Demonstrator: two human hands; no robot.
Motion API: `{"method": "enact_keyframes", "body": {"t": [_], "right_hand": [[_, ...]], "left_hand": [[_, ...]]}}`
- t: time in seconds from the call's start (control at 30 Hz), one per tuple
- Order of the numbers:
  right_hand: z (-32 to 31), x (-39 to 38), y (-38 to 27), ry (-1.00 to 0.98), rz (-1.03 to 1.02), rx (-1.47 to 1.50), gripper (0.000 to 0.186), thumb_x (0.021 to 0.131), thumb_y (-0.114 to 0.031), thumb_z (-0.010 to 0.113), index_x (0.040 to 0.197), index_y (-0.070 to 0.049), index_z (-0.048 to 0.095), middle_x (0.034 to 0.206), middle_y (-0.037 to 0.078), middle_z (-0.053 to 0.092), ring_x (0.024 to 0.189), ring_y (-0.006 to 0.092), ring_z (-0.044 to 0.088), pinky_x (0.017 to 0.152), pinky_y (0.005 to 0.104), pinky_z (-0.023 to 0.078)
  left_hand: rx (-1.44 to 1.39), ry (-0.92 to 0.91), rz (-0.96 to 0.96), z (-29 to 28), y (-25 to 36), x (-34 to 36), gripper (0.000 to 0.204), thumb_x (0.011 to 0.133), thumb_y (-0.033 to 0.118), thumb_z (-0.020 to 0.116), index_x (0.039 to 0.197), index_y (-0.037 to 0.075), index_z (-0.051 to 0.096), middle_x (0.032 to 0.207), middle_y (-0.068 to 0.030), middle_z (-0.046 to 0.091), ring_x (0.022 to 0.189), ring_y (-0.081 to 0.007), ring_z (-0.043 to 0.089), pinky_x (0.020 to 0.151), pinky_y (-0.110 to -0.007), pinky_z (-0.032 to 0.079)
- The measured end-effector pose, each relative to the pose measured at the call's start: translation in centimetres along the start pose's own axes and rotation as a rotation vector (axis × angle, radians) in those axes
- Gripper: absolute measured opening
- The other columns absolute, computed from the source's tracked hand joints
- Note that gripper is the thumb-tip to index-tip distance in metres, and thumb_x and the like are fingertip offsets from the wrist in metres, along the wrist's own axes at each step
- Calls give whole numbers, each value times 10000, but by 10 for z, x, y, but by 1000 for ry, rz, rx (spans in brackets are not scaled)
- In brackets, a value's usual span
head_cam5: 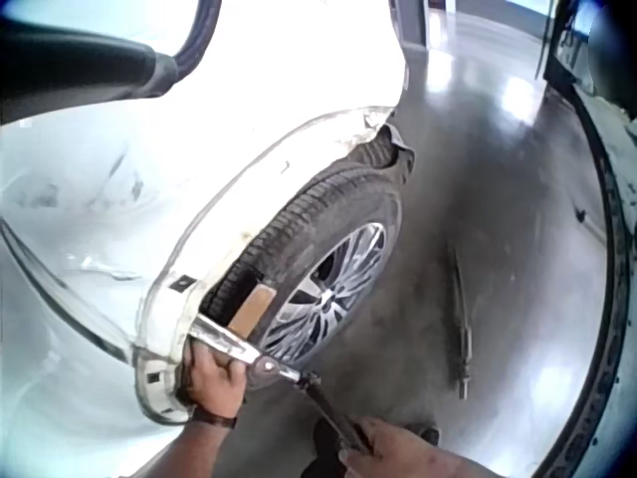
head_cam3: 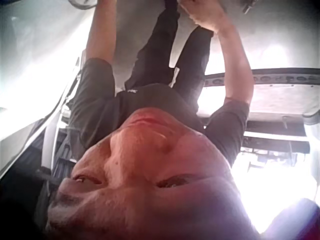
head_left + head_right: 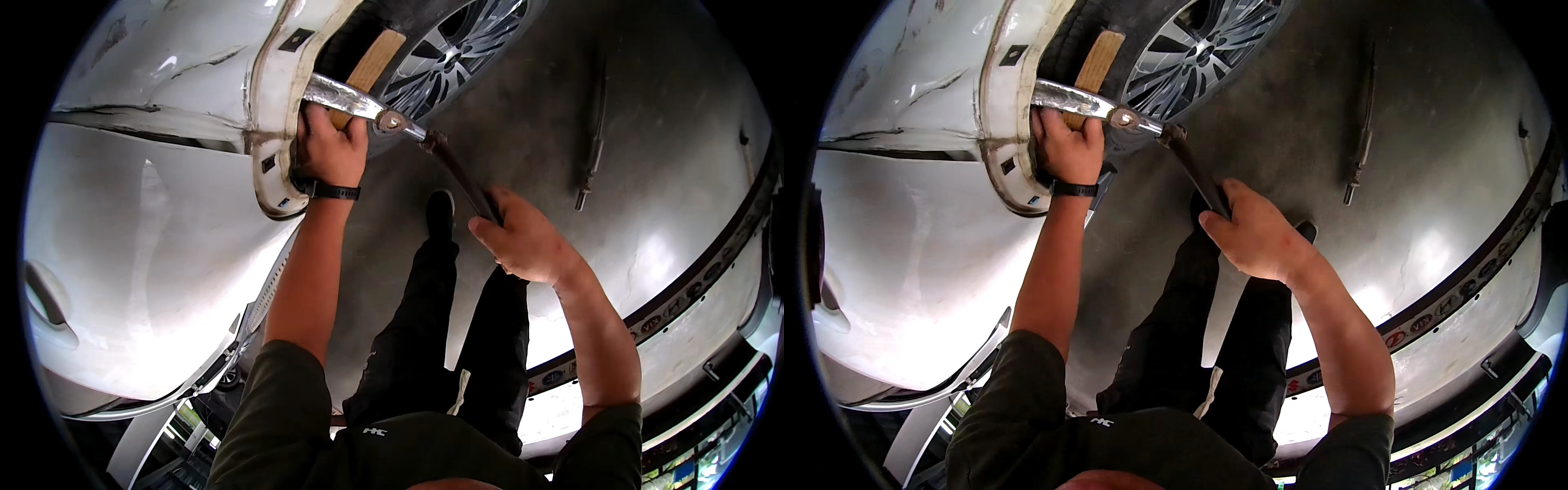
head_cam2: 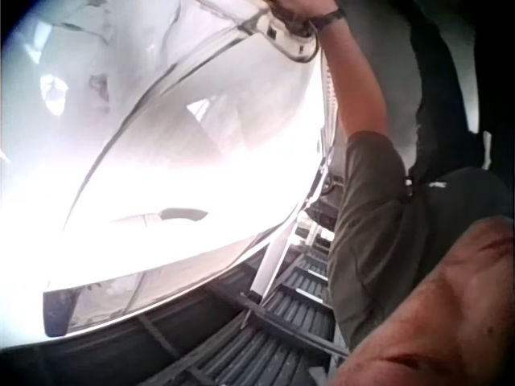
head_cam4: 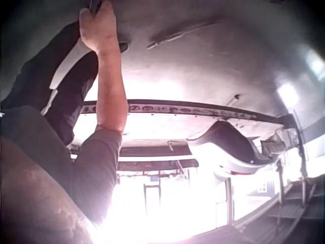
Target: The person pulls a damaged car fender with a slide hammer, reshapes the panel by hand and with pliers, and flattens the wheel arch edge using a wooden block and a hammer.
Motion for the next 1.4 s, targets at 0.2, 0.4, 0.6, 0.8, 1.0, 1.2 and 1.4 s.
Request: {"method": "enact_keyframes", "body": {"t": [0.2, 0.4, 0.6, 0.8, 1.0, 1.2, 1.4], "right_hand": [[8, 1, -11, 220, -25, -298, 357, 985, -247, 498, 1176, 53, 474, 990, 275, 653, 965, 422, 632, 827, 466, 488], [17, -8, -11, 274, 28, -288, 369, 994, -258, 479, 1212, 40, 469, 997, 277, 655, 968, 433, 628, 851, 479, 491], [20, -13, -10, 370, 14, -332, 375, 988, -273, 492, 1196, 39, 475, 957, 271, 657, 951, 421, 635, 826, 476, 498], [10, -18, -16, 345, 26, -302, 382, 971, -258, 517, 1196, 49, 482, 933, 275, 661, 930, 438, 636, 829, 485, 497], [12, -17, -13, 350, -41, -322, 376, 965, -249, 526, 1170, 63, 486, 927, 290, 657, 934, 449, 631, 832, 487, 496], [13, -24, -17, 348, -34, -309, 332, 968, -245, 520, 1103, 57, 493, 905, 292, 653, 910, 448, 631, 814, 487, 493], [18, -17, -11, 336, -14, -264, 315, 970, -239, 517, 1094, 49, 486, 887, 287, 650, 895, 448, 630, 804, 491, 490]], "left_hand": [[-36, -63, -80, 2, 2, 2, 517, 760, 319, 710, 1103, -2, 495, 1060, -272, 579, 1023, -481, 531, 873, -552, 435], [-68, -188, -165, 6, -8, -5, 603, 758, 314, 722, 1178, -34, 465, 1099, -290, 557, 1050, -489, 513, 903, -534, 423], [-209, -14, -71, 9, -2, 1, 506, 791, 287, 699, 1161, 9, 493, 992, -244, 640, 936, -450, 611, 792, -521, 490], [-216, -204, -157, -1, 4, 9, 499, 785, 236, 689, 1136, -48, 478, 1078, -312, 560, 1020, -504, 514, 879, -553, 415], [45, -100, -105, 6, 6, -3, 605, 755, 315, 740, 1145, -9, 410, 1081, -279, 525, 999, -482, 525, 853, -564, 444], [105, -23, 147, 0, 7, -4, 525, 753, 286, 746, 1089, 10, 452, 1031, -262, 533, 965, -479, 530, 837, -568, 442], [16, -38, 27, 6, 5, -7, 493, 748, 273, 755, 1062, 27, 464, 1014, -254, 529, 981, -484, 509, 826, -573, 429]]}}
Point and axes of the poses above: each hand's wrist, its own x-axis towards the middle knuckle, its own z-axis out of the palm, y = z × x, the point moved 3 cm from there along x, towards the middle knuckle
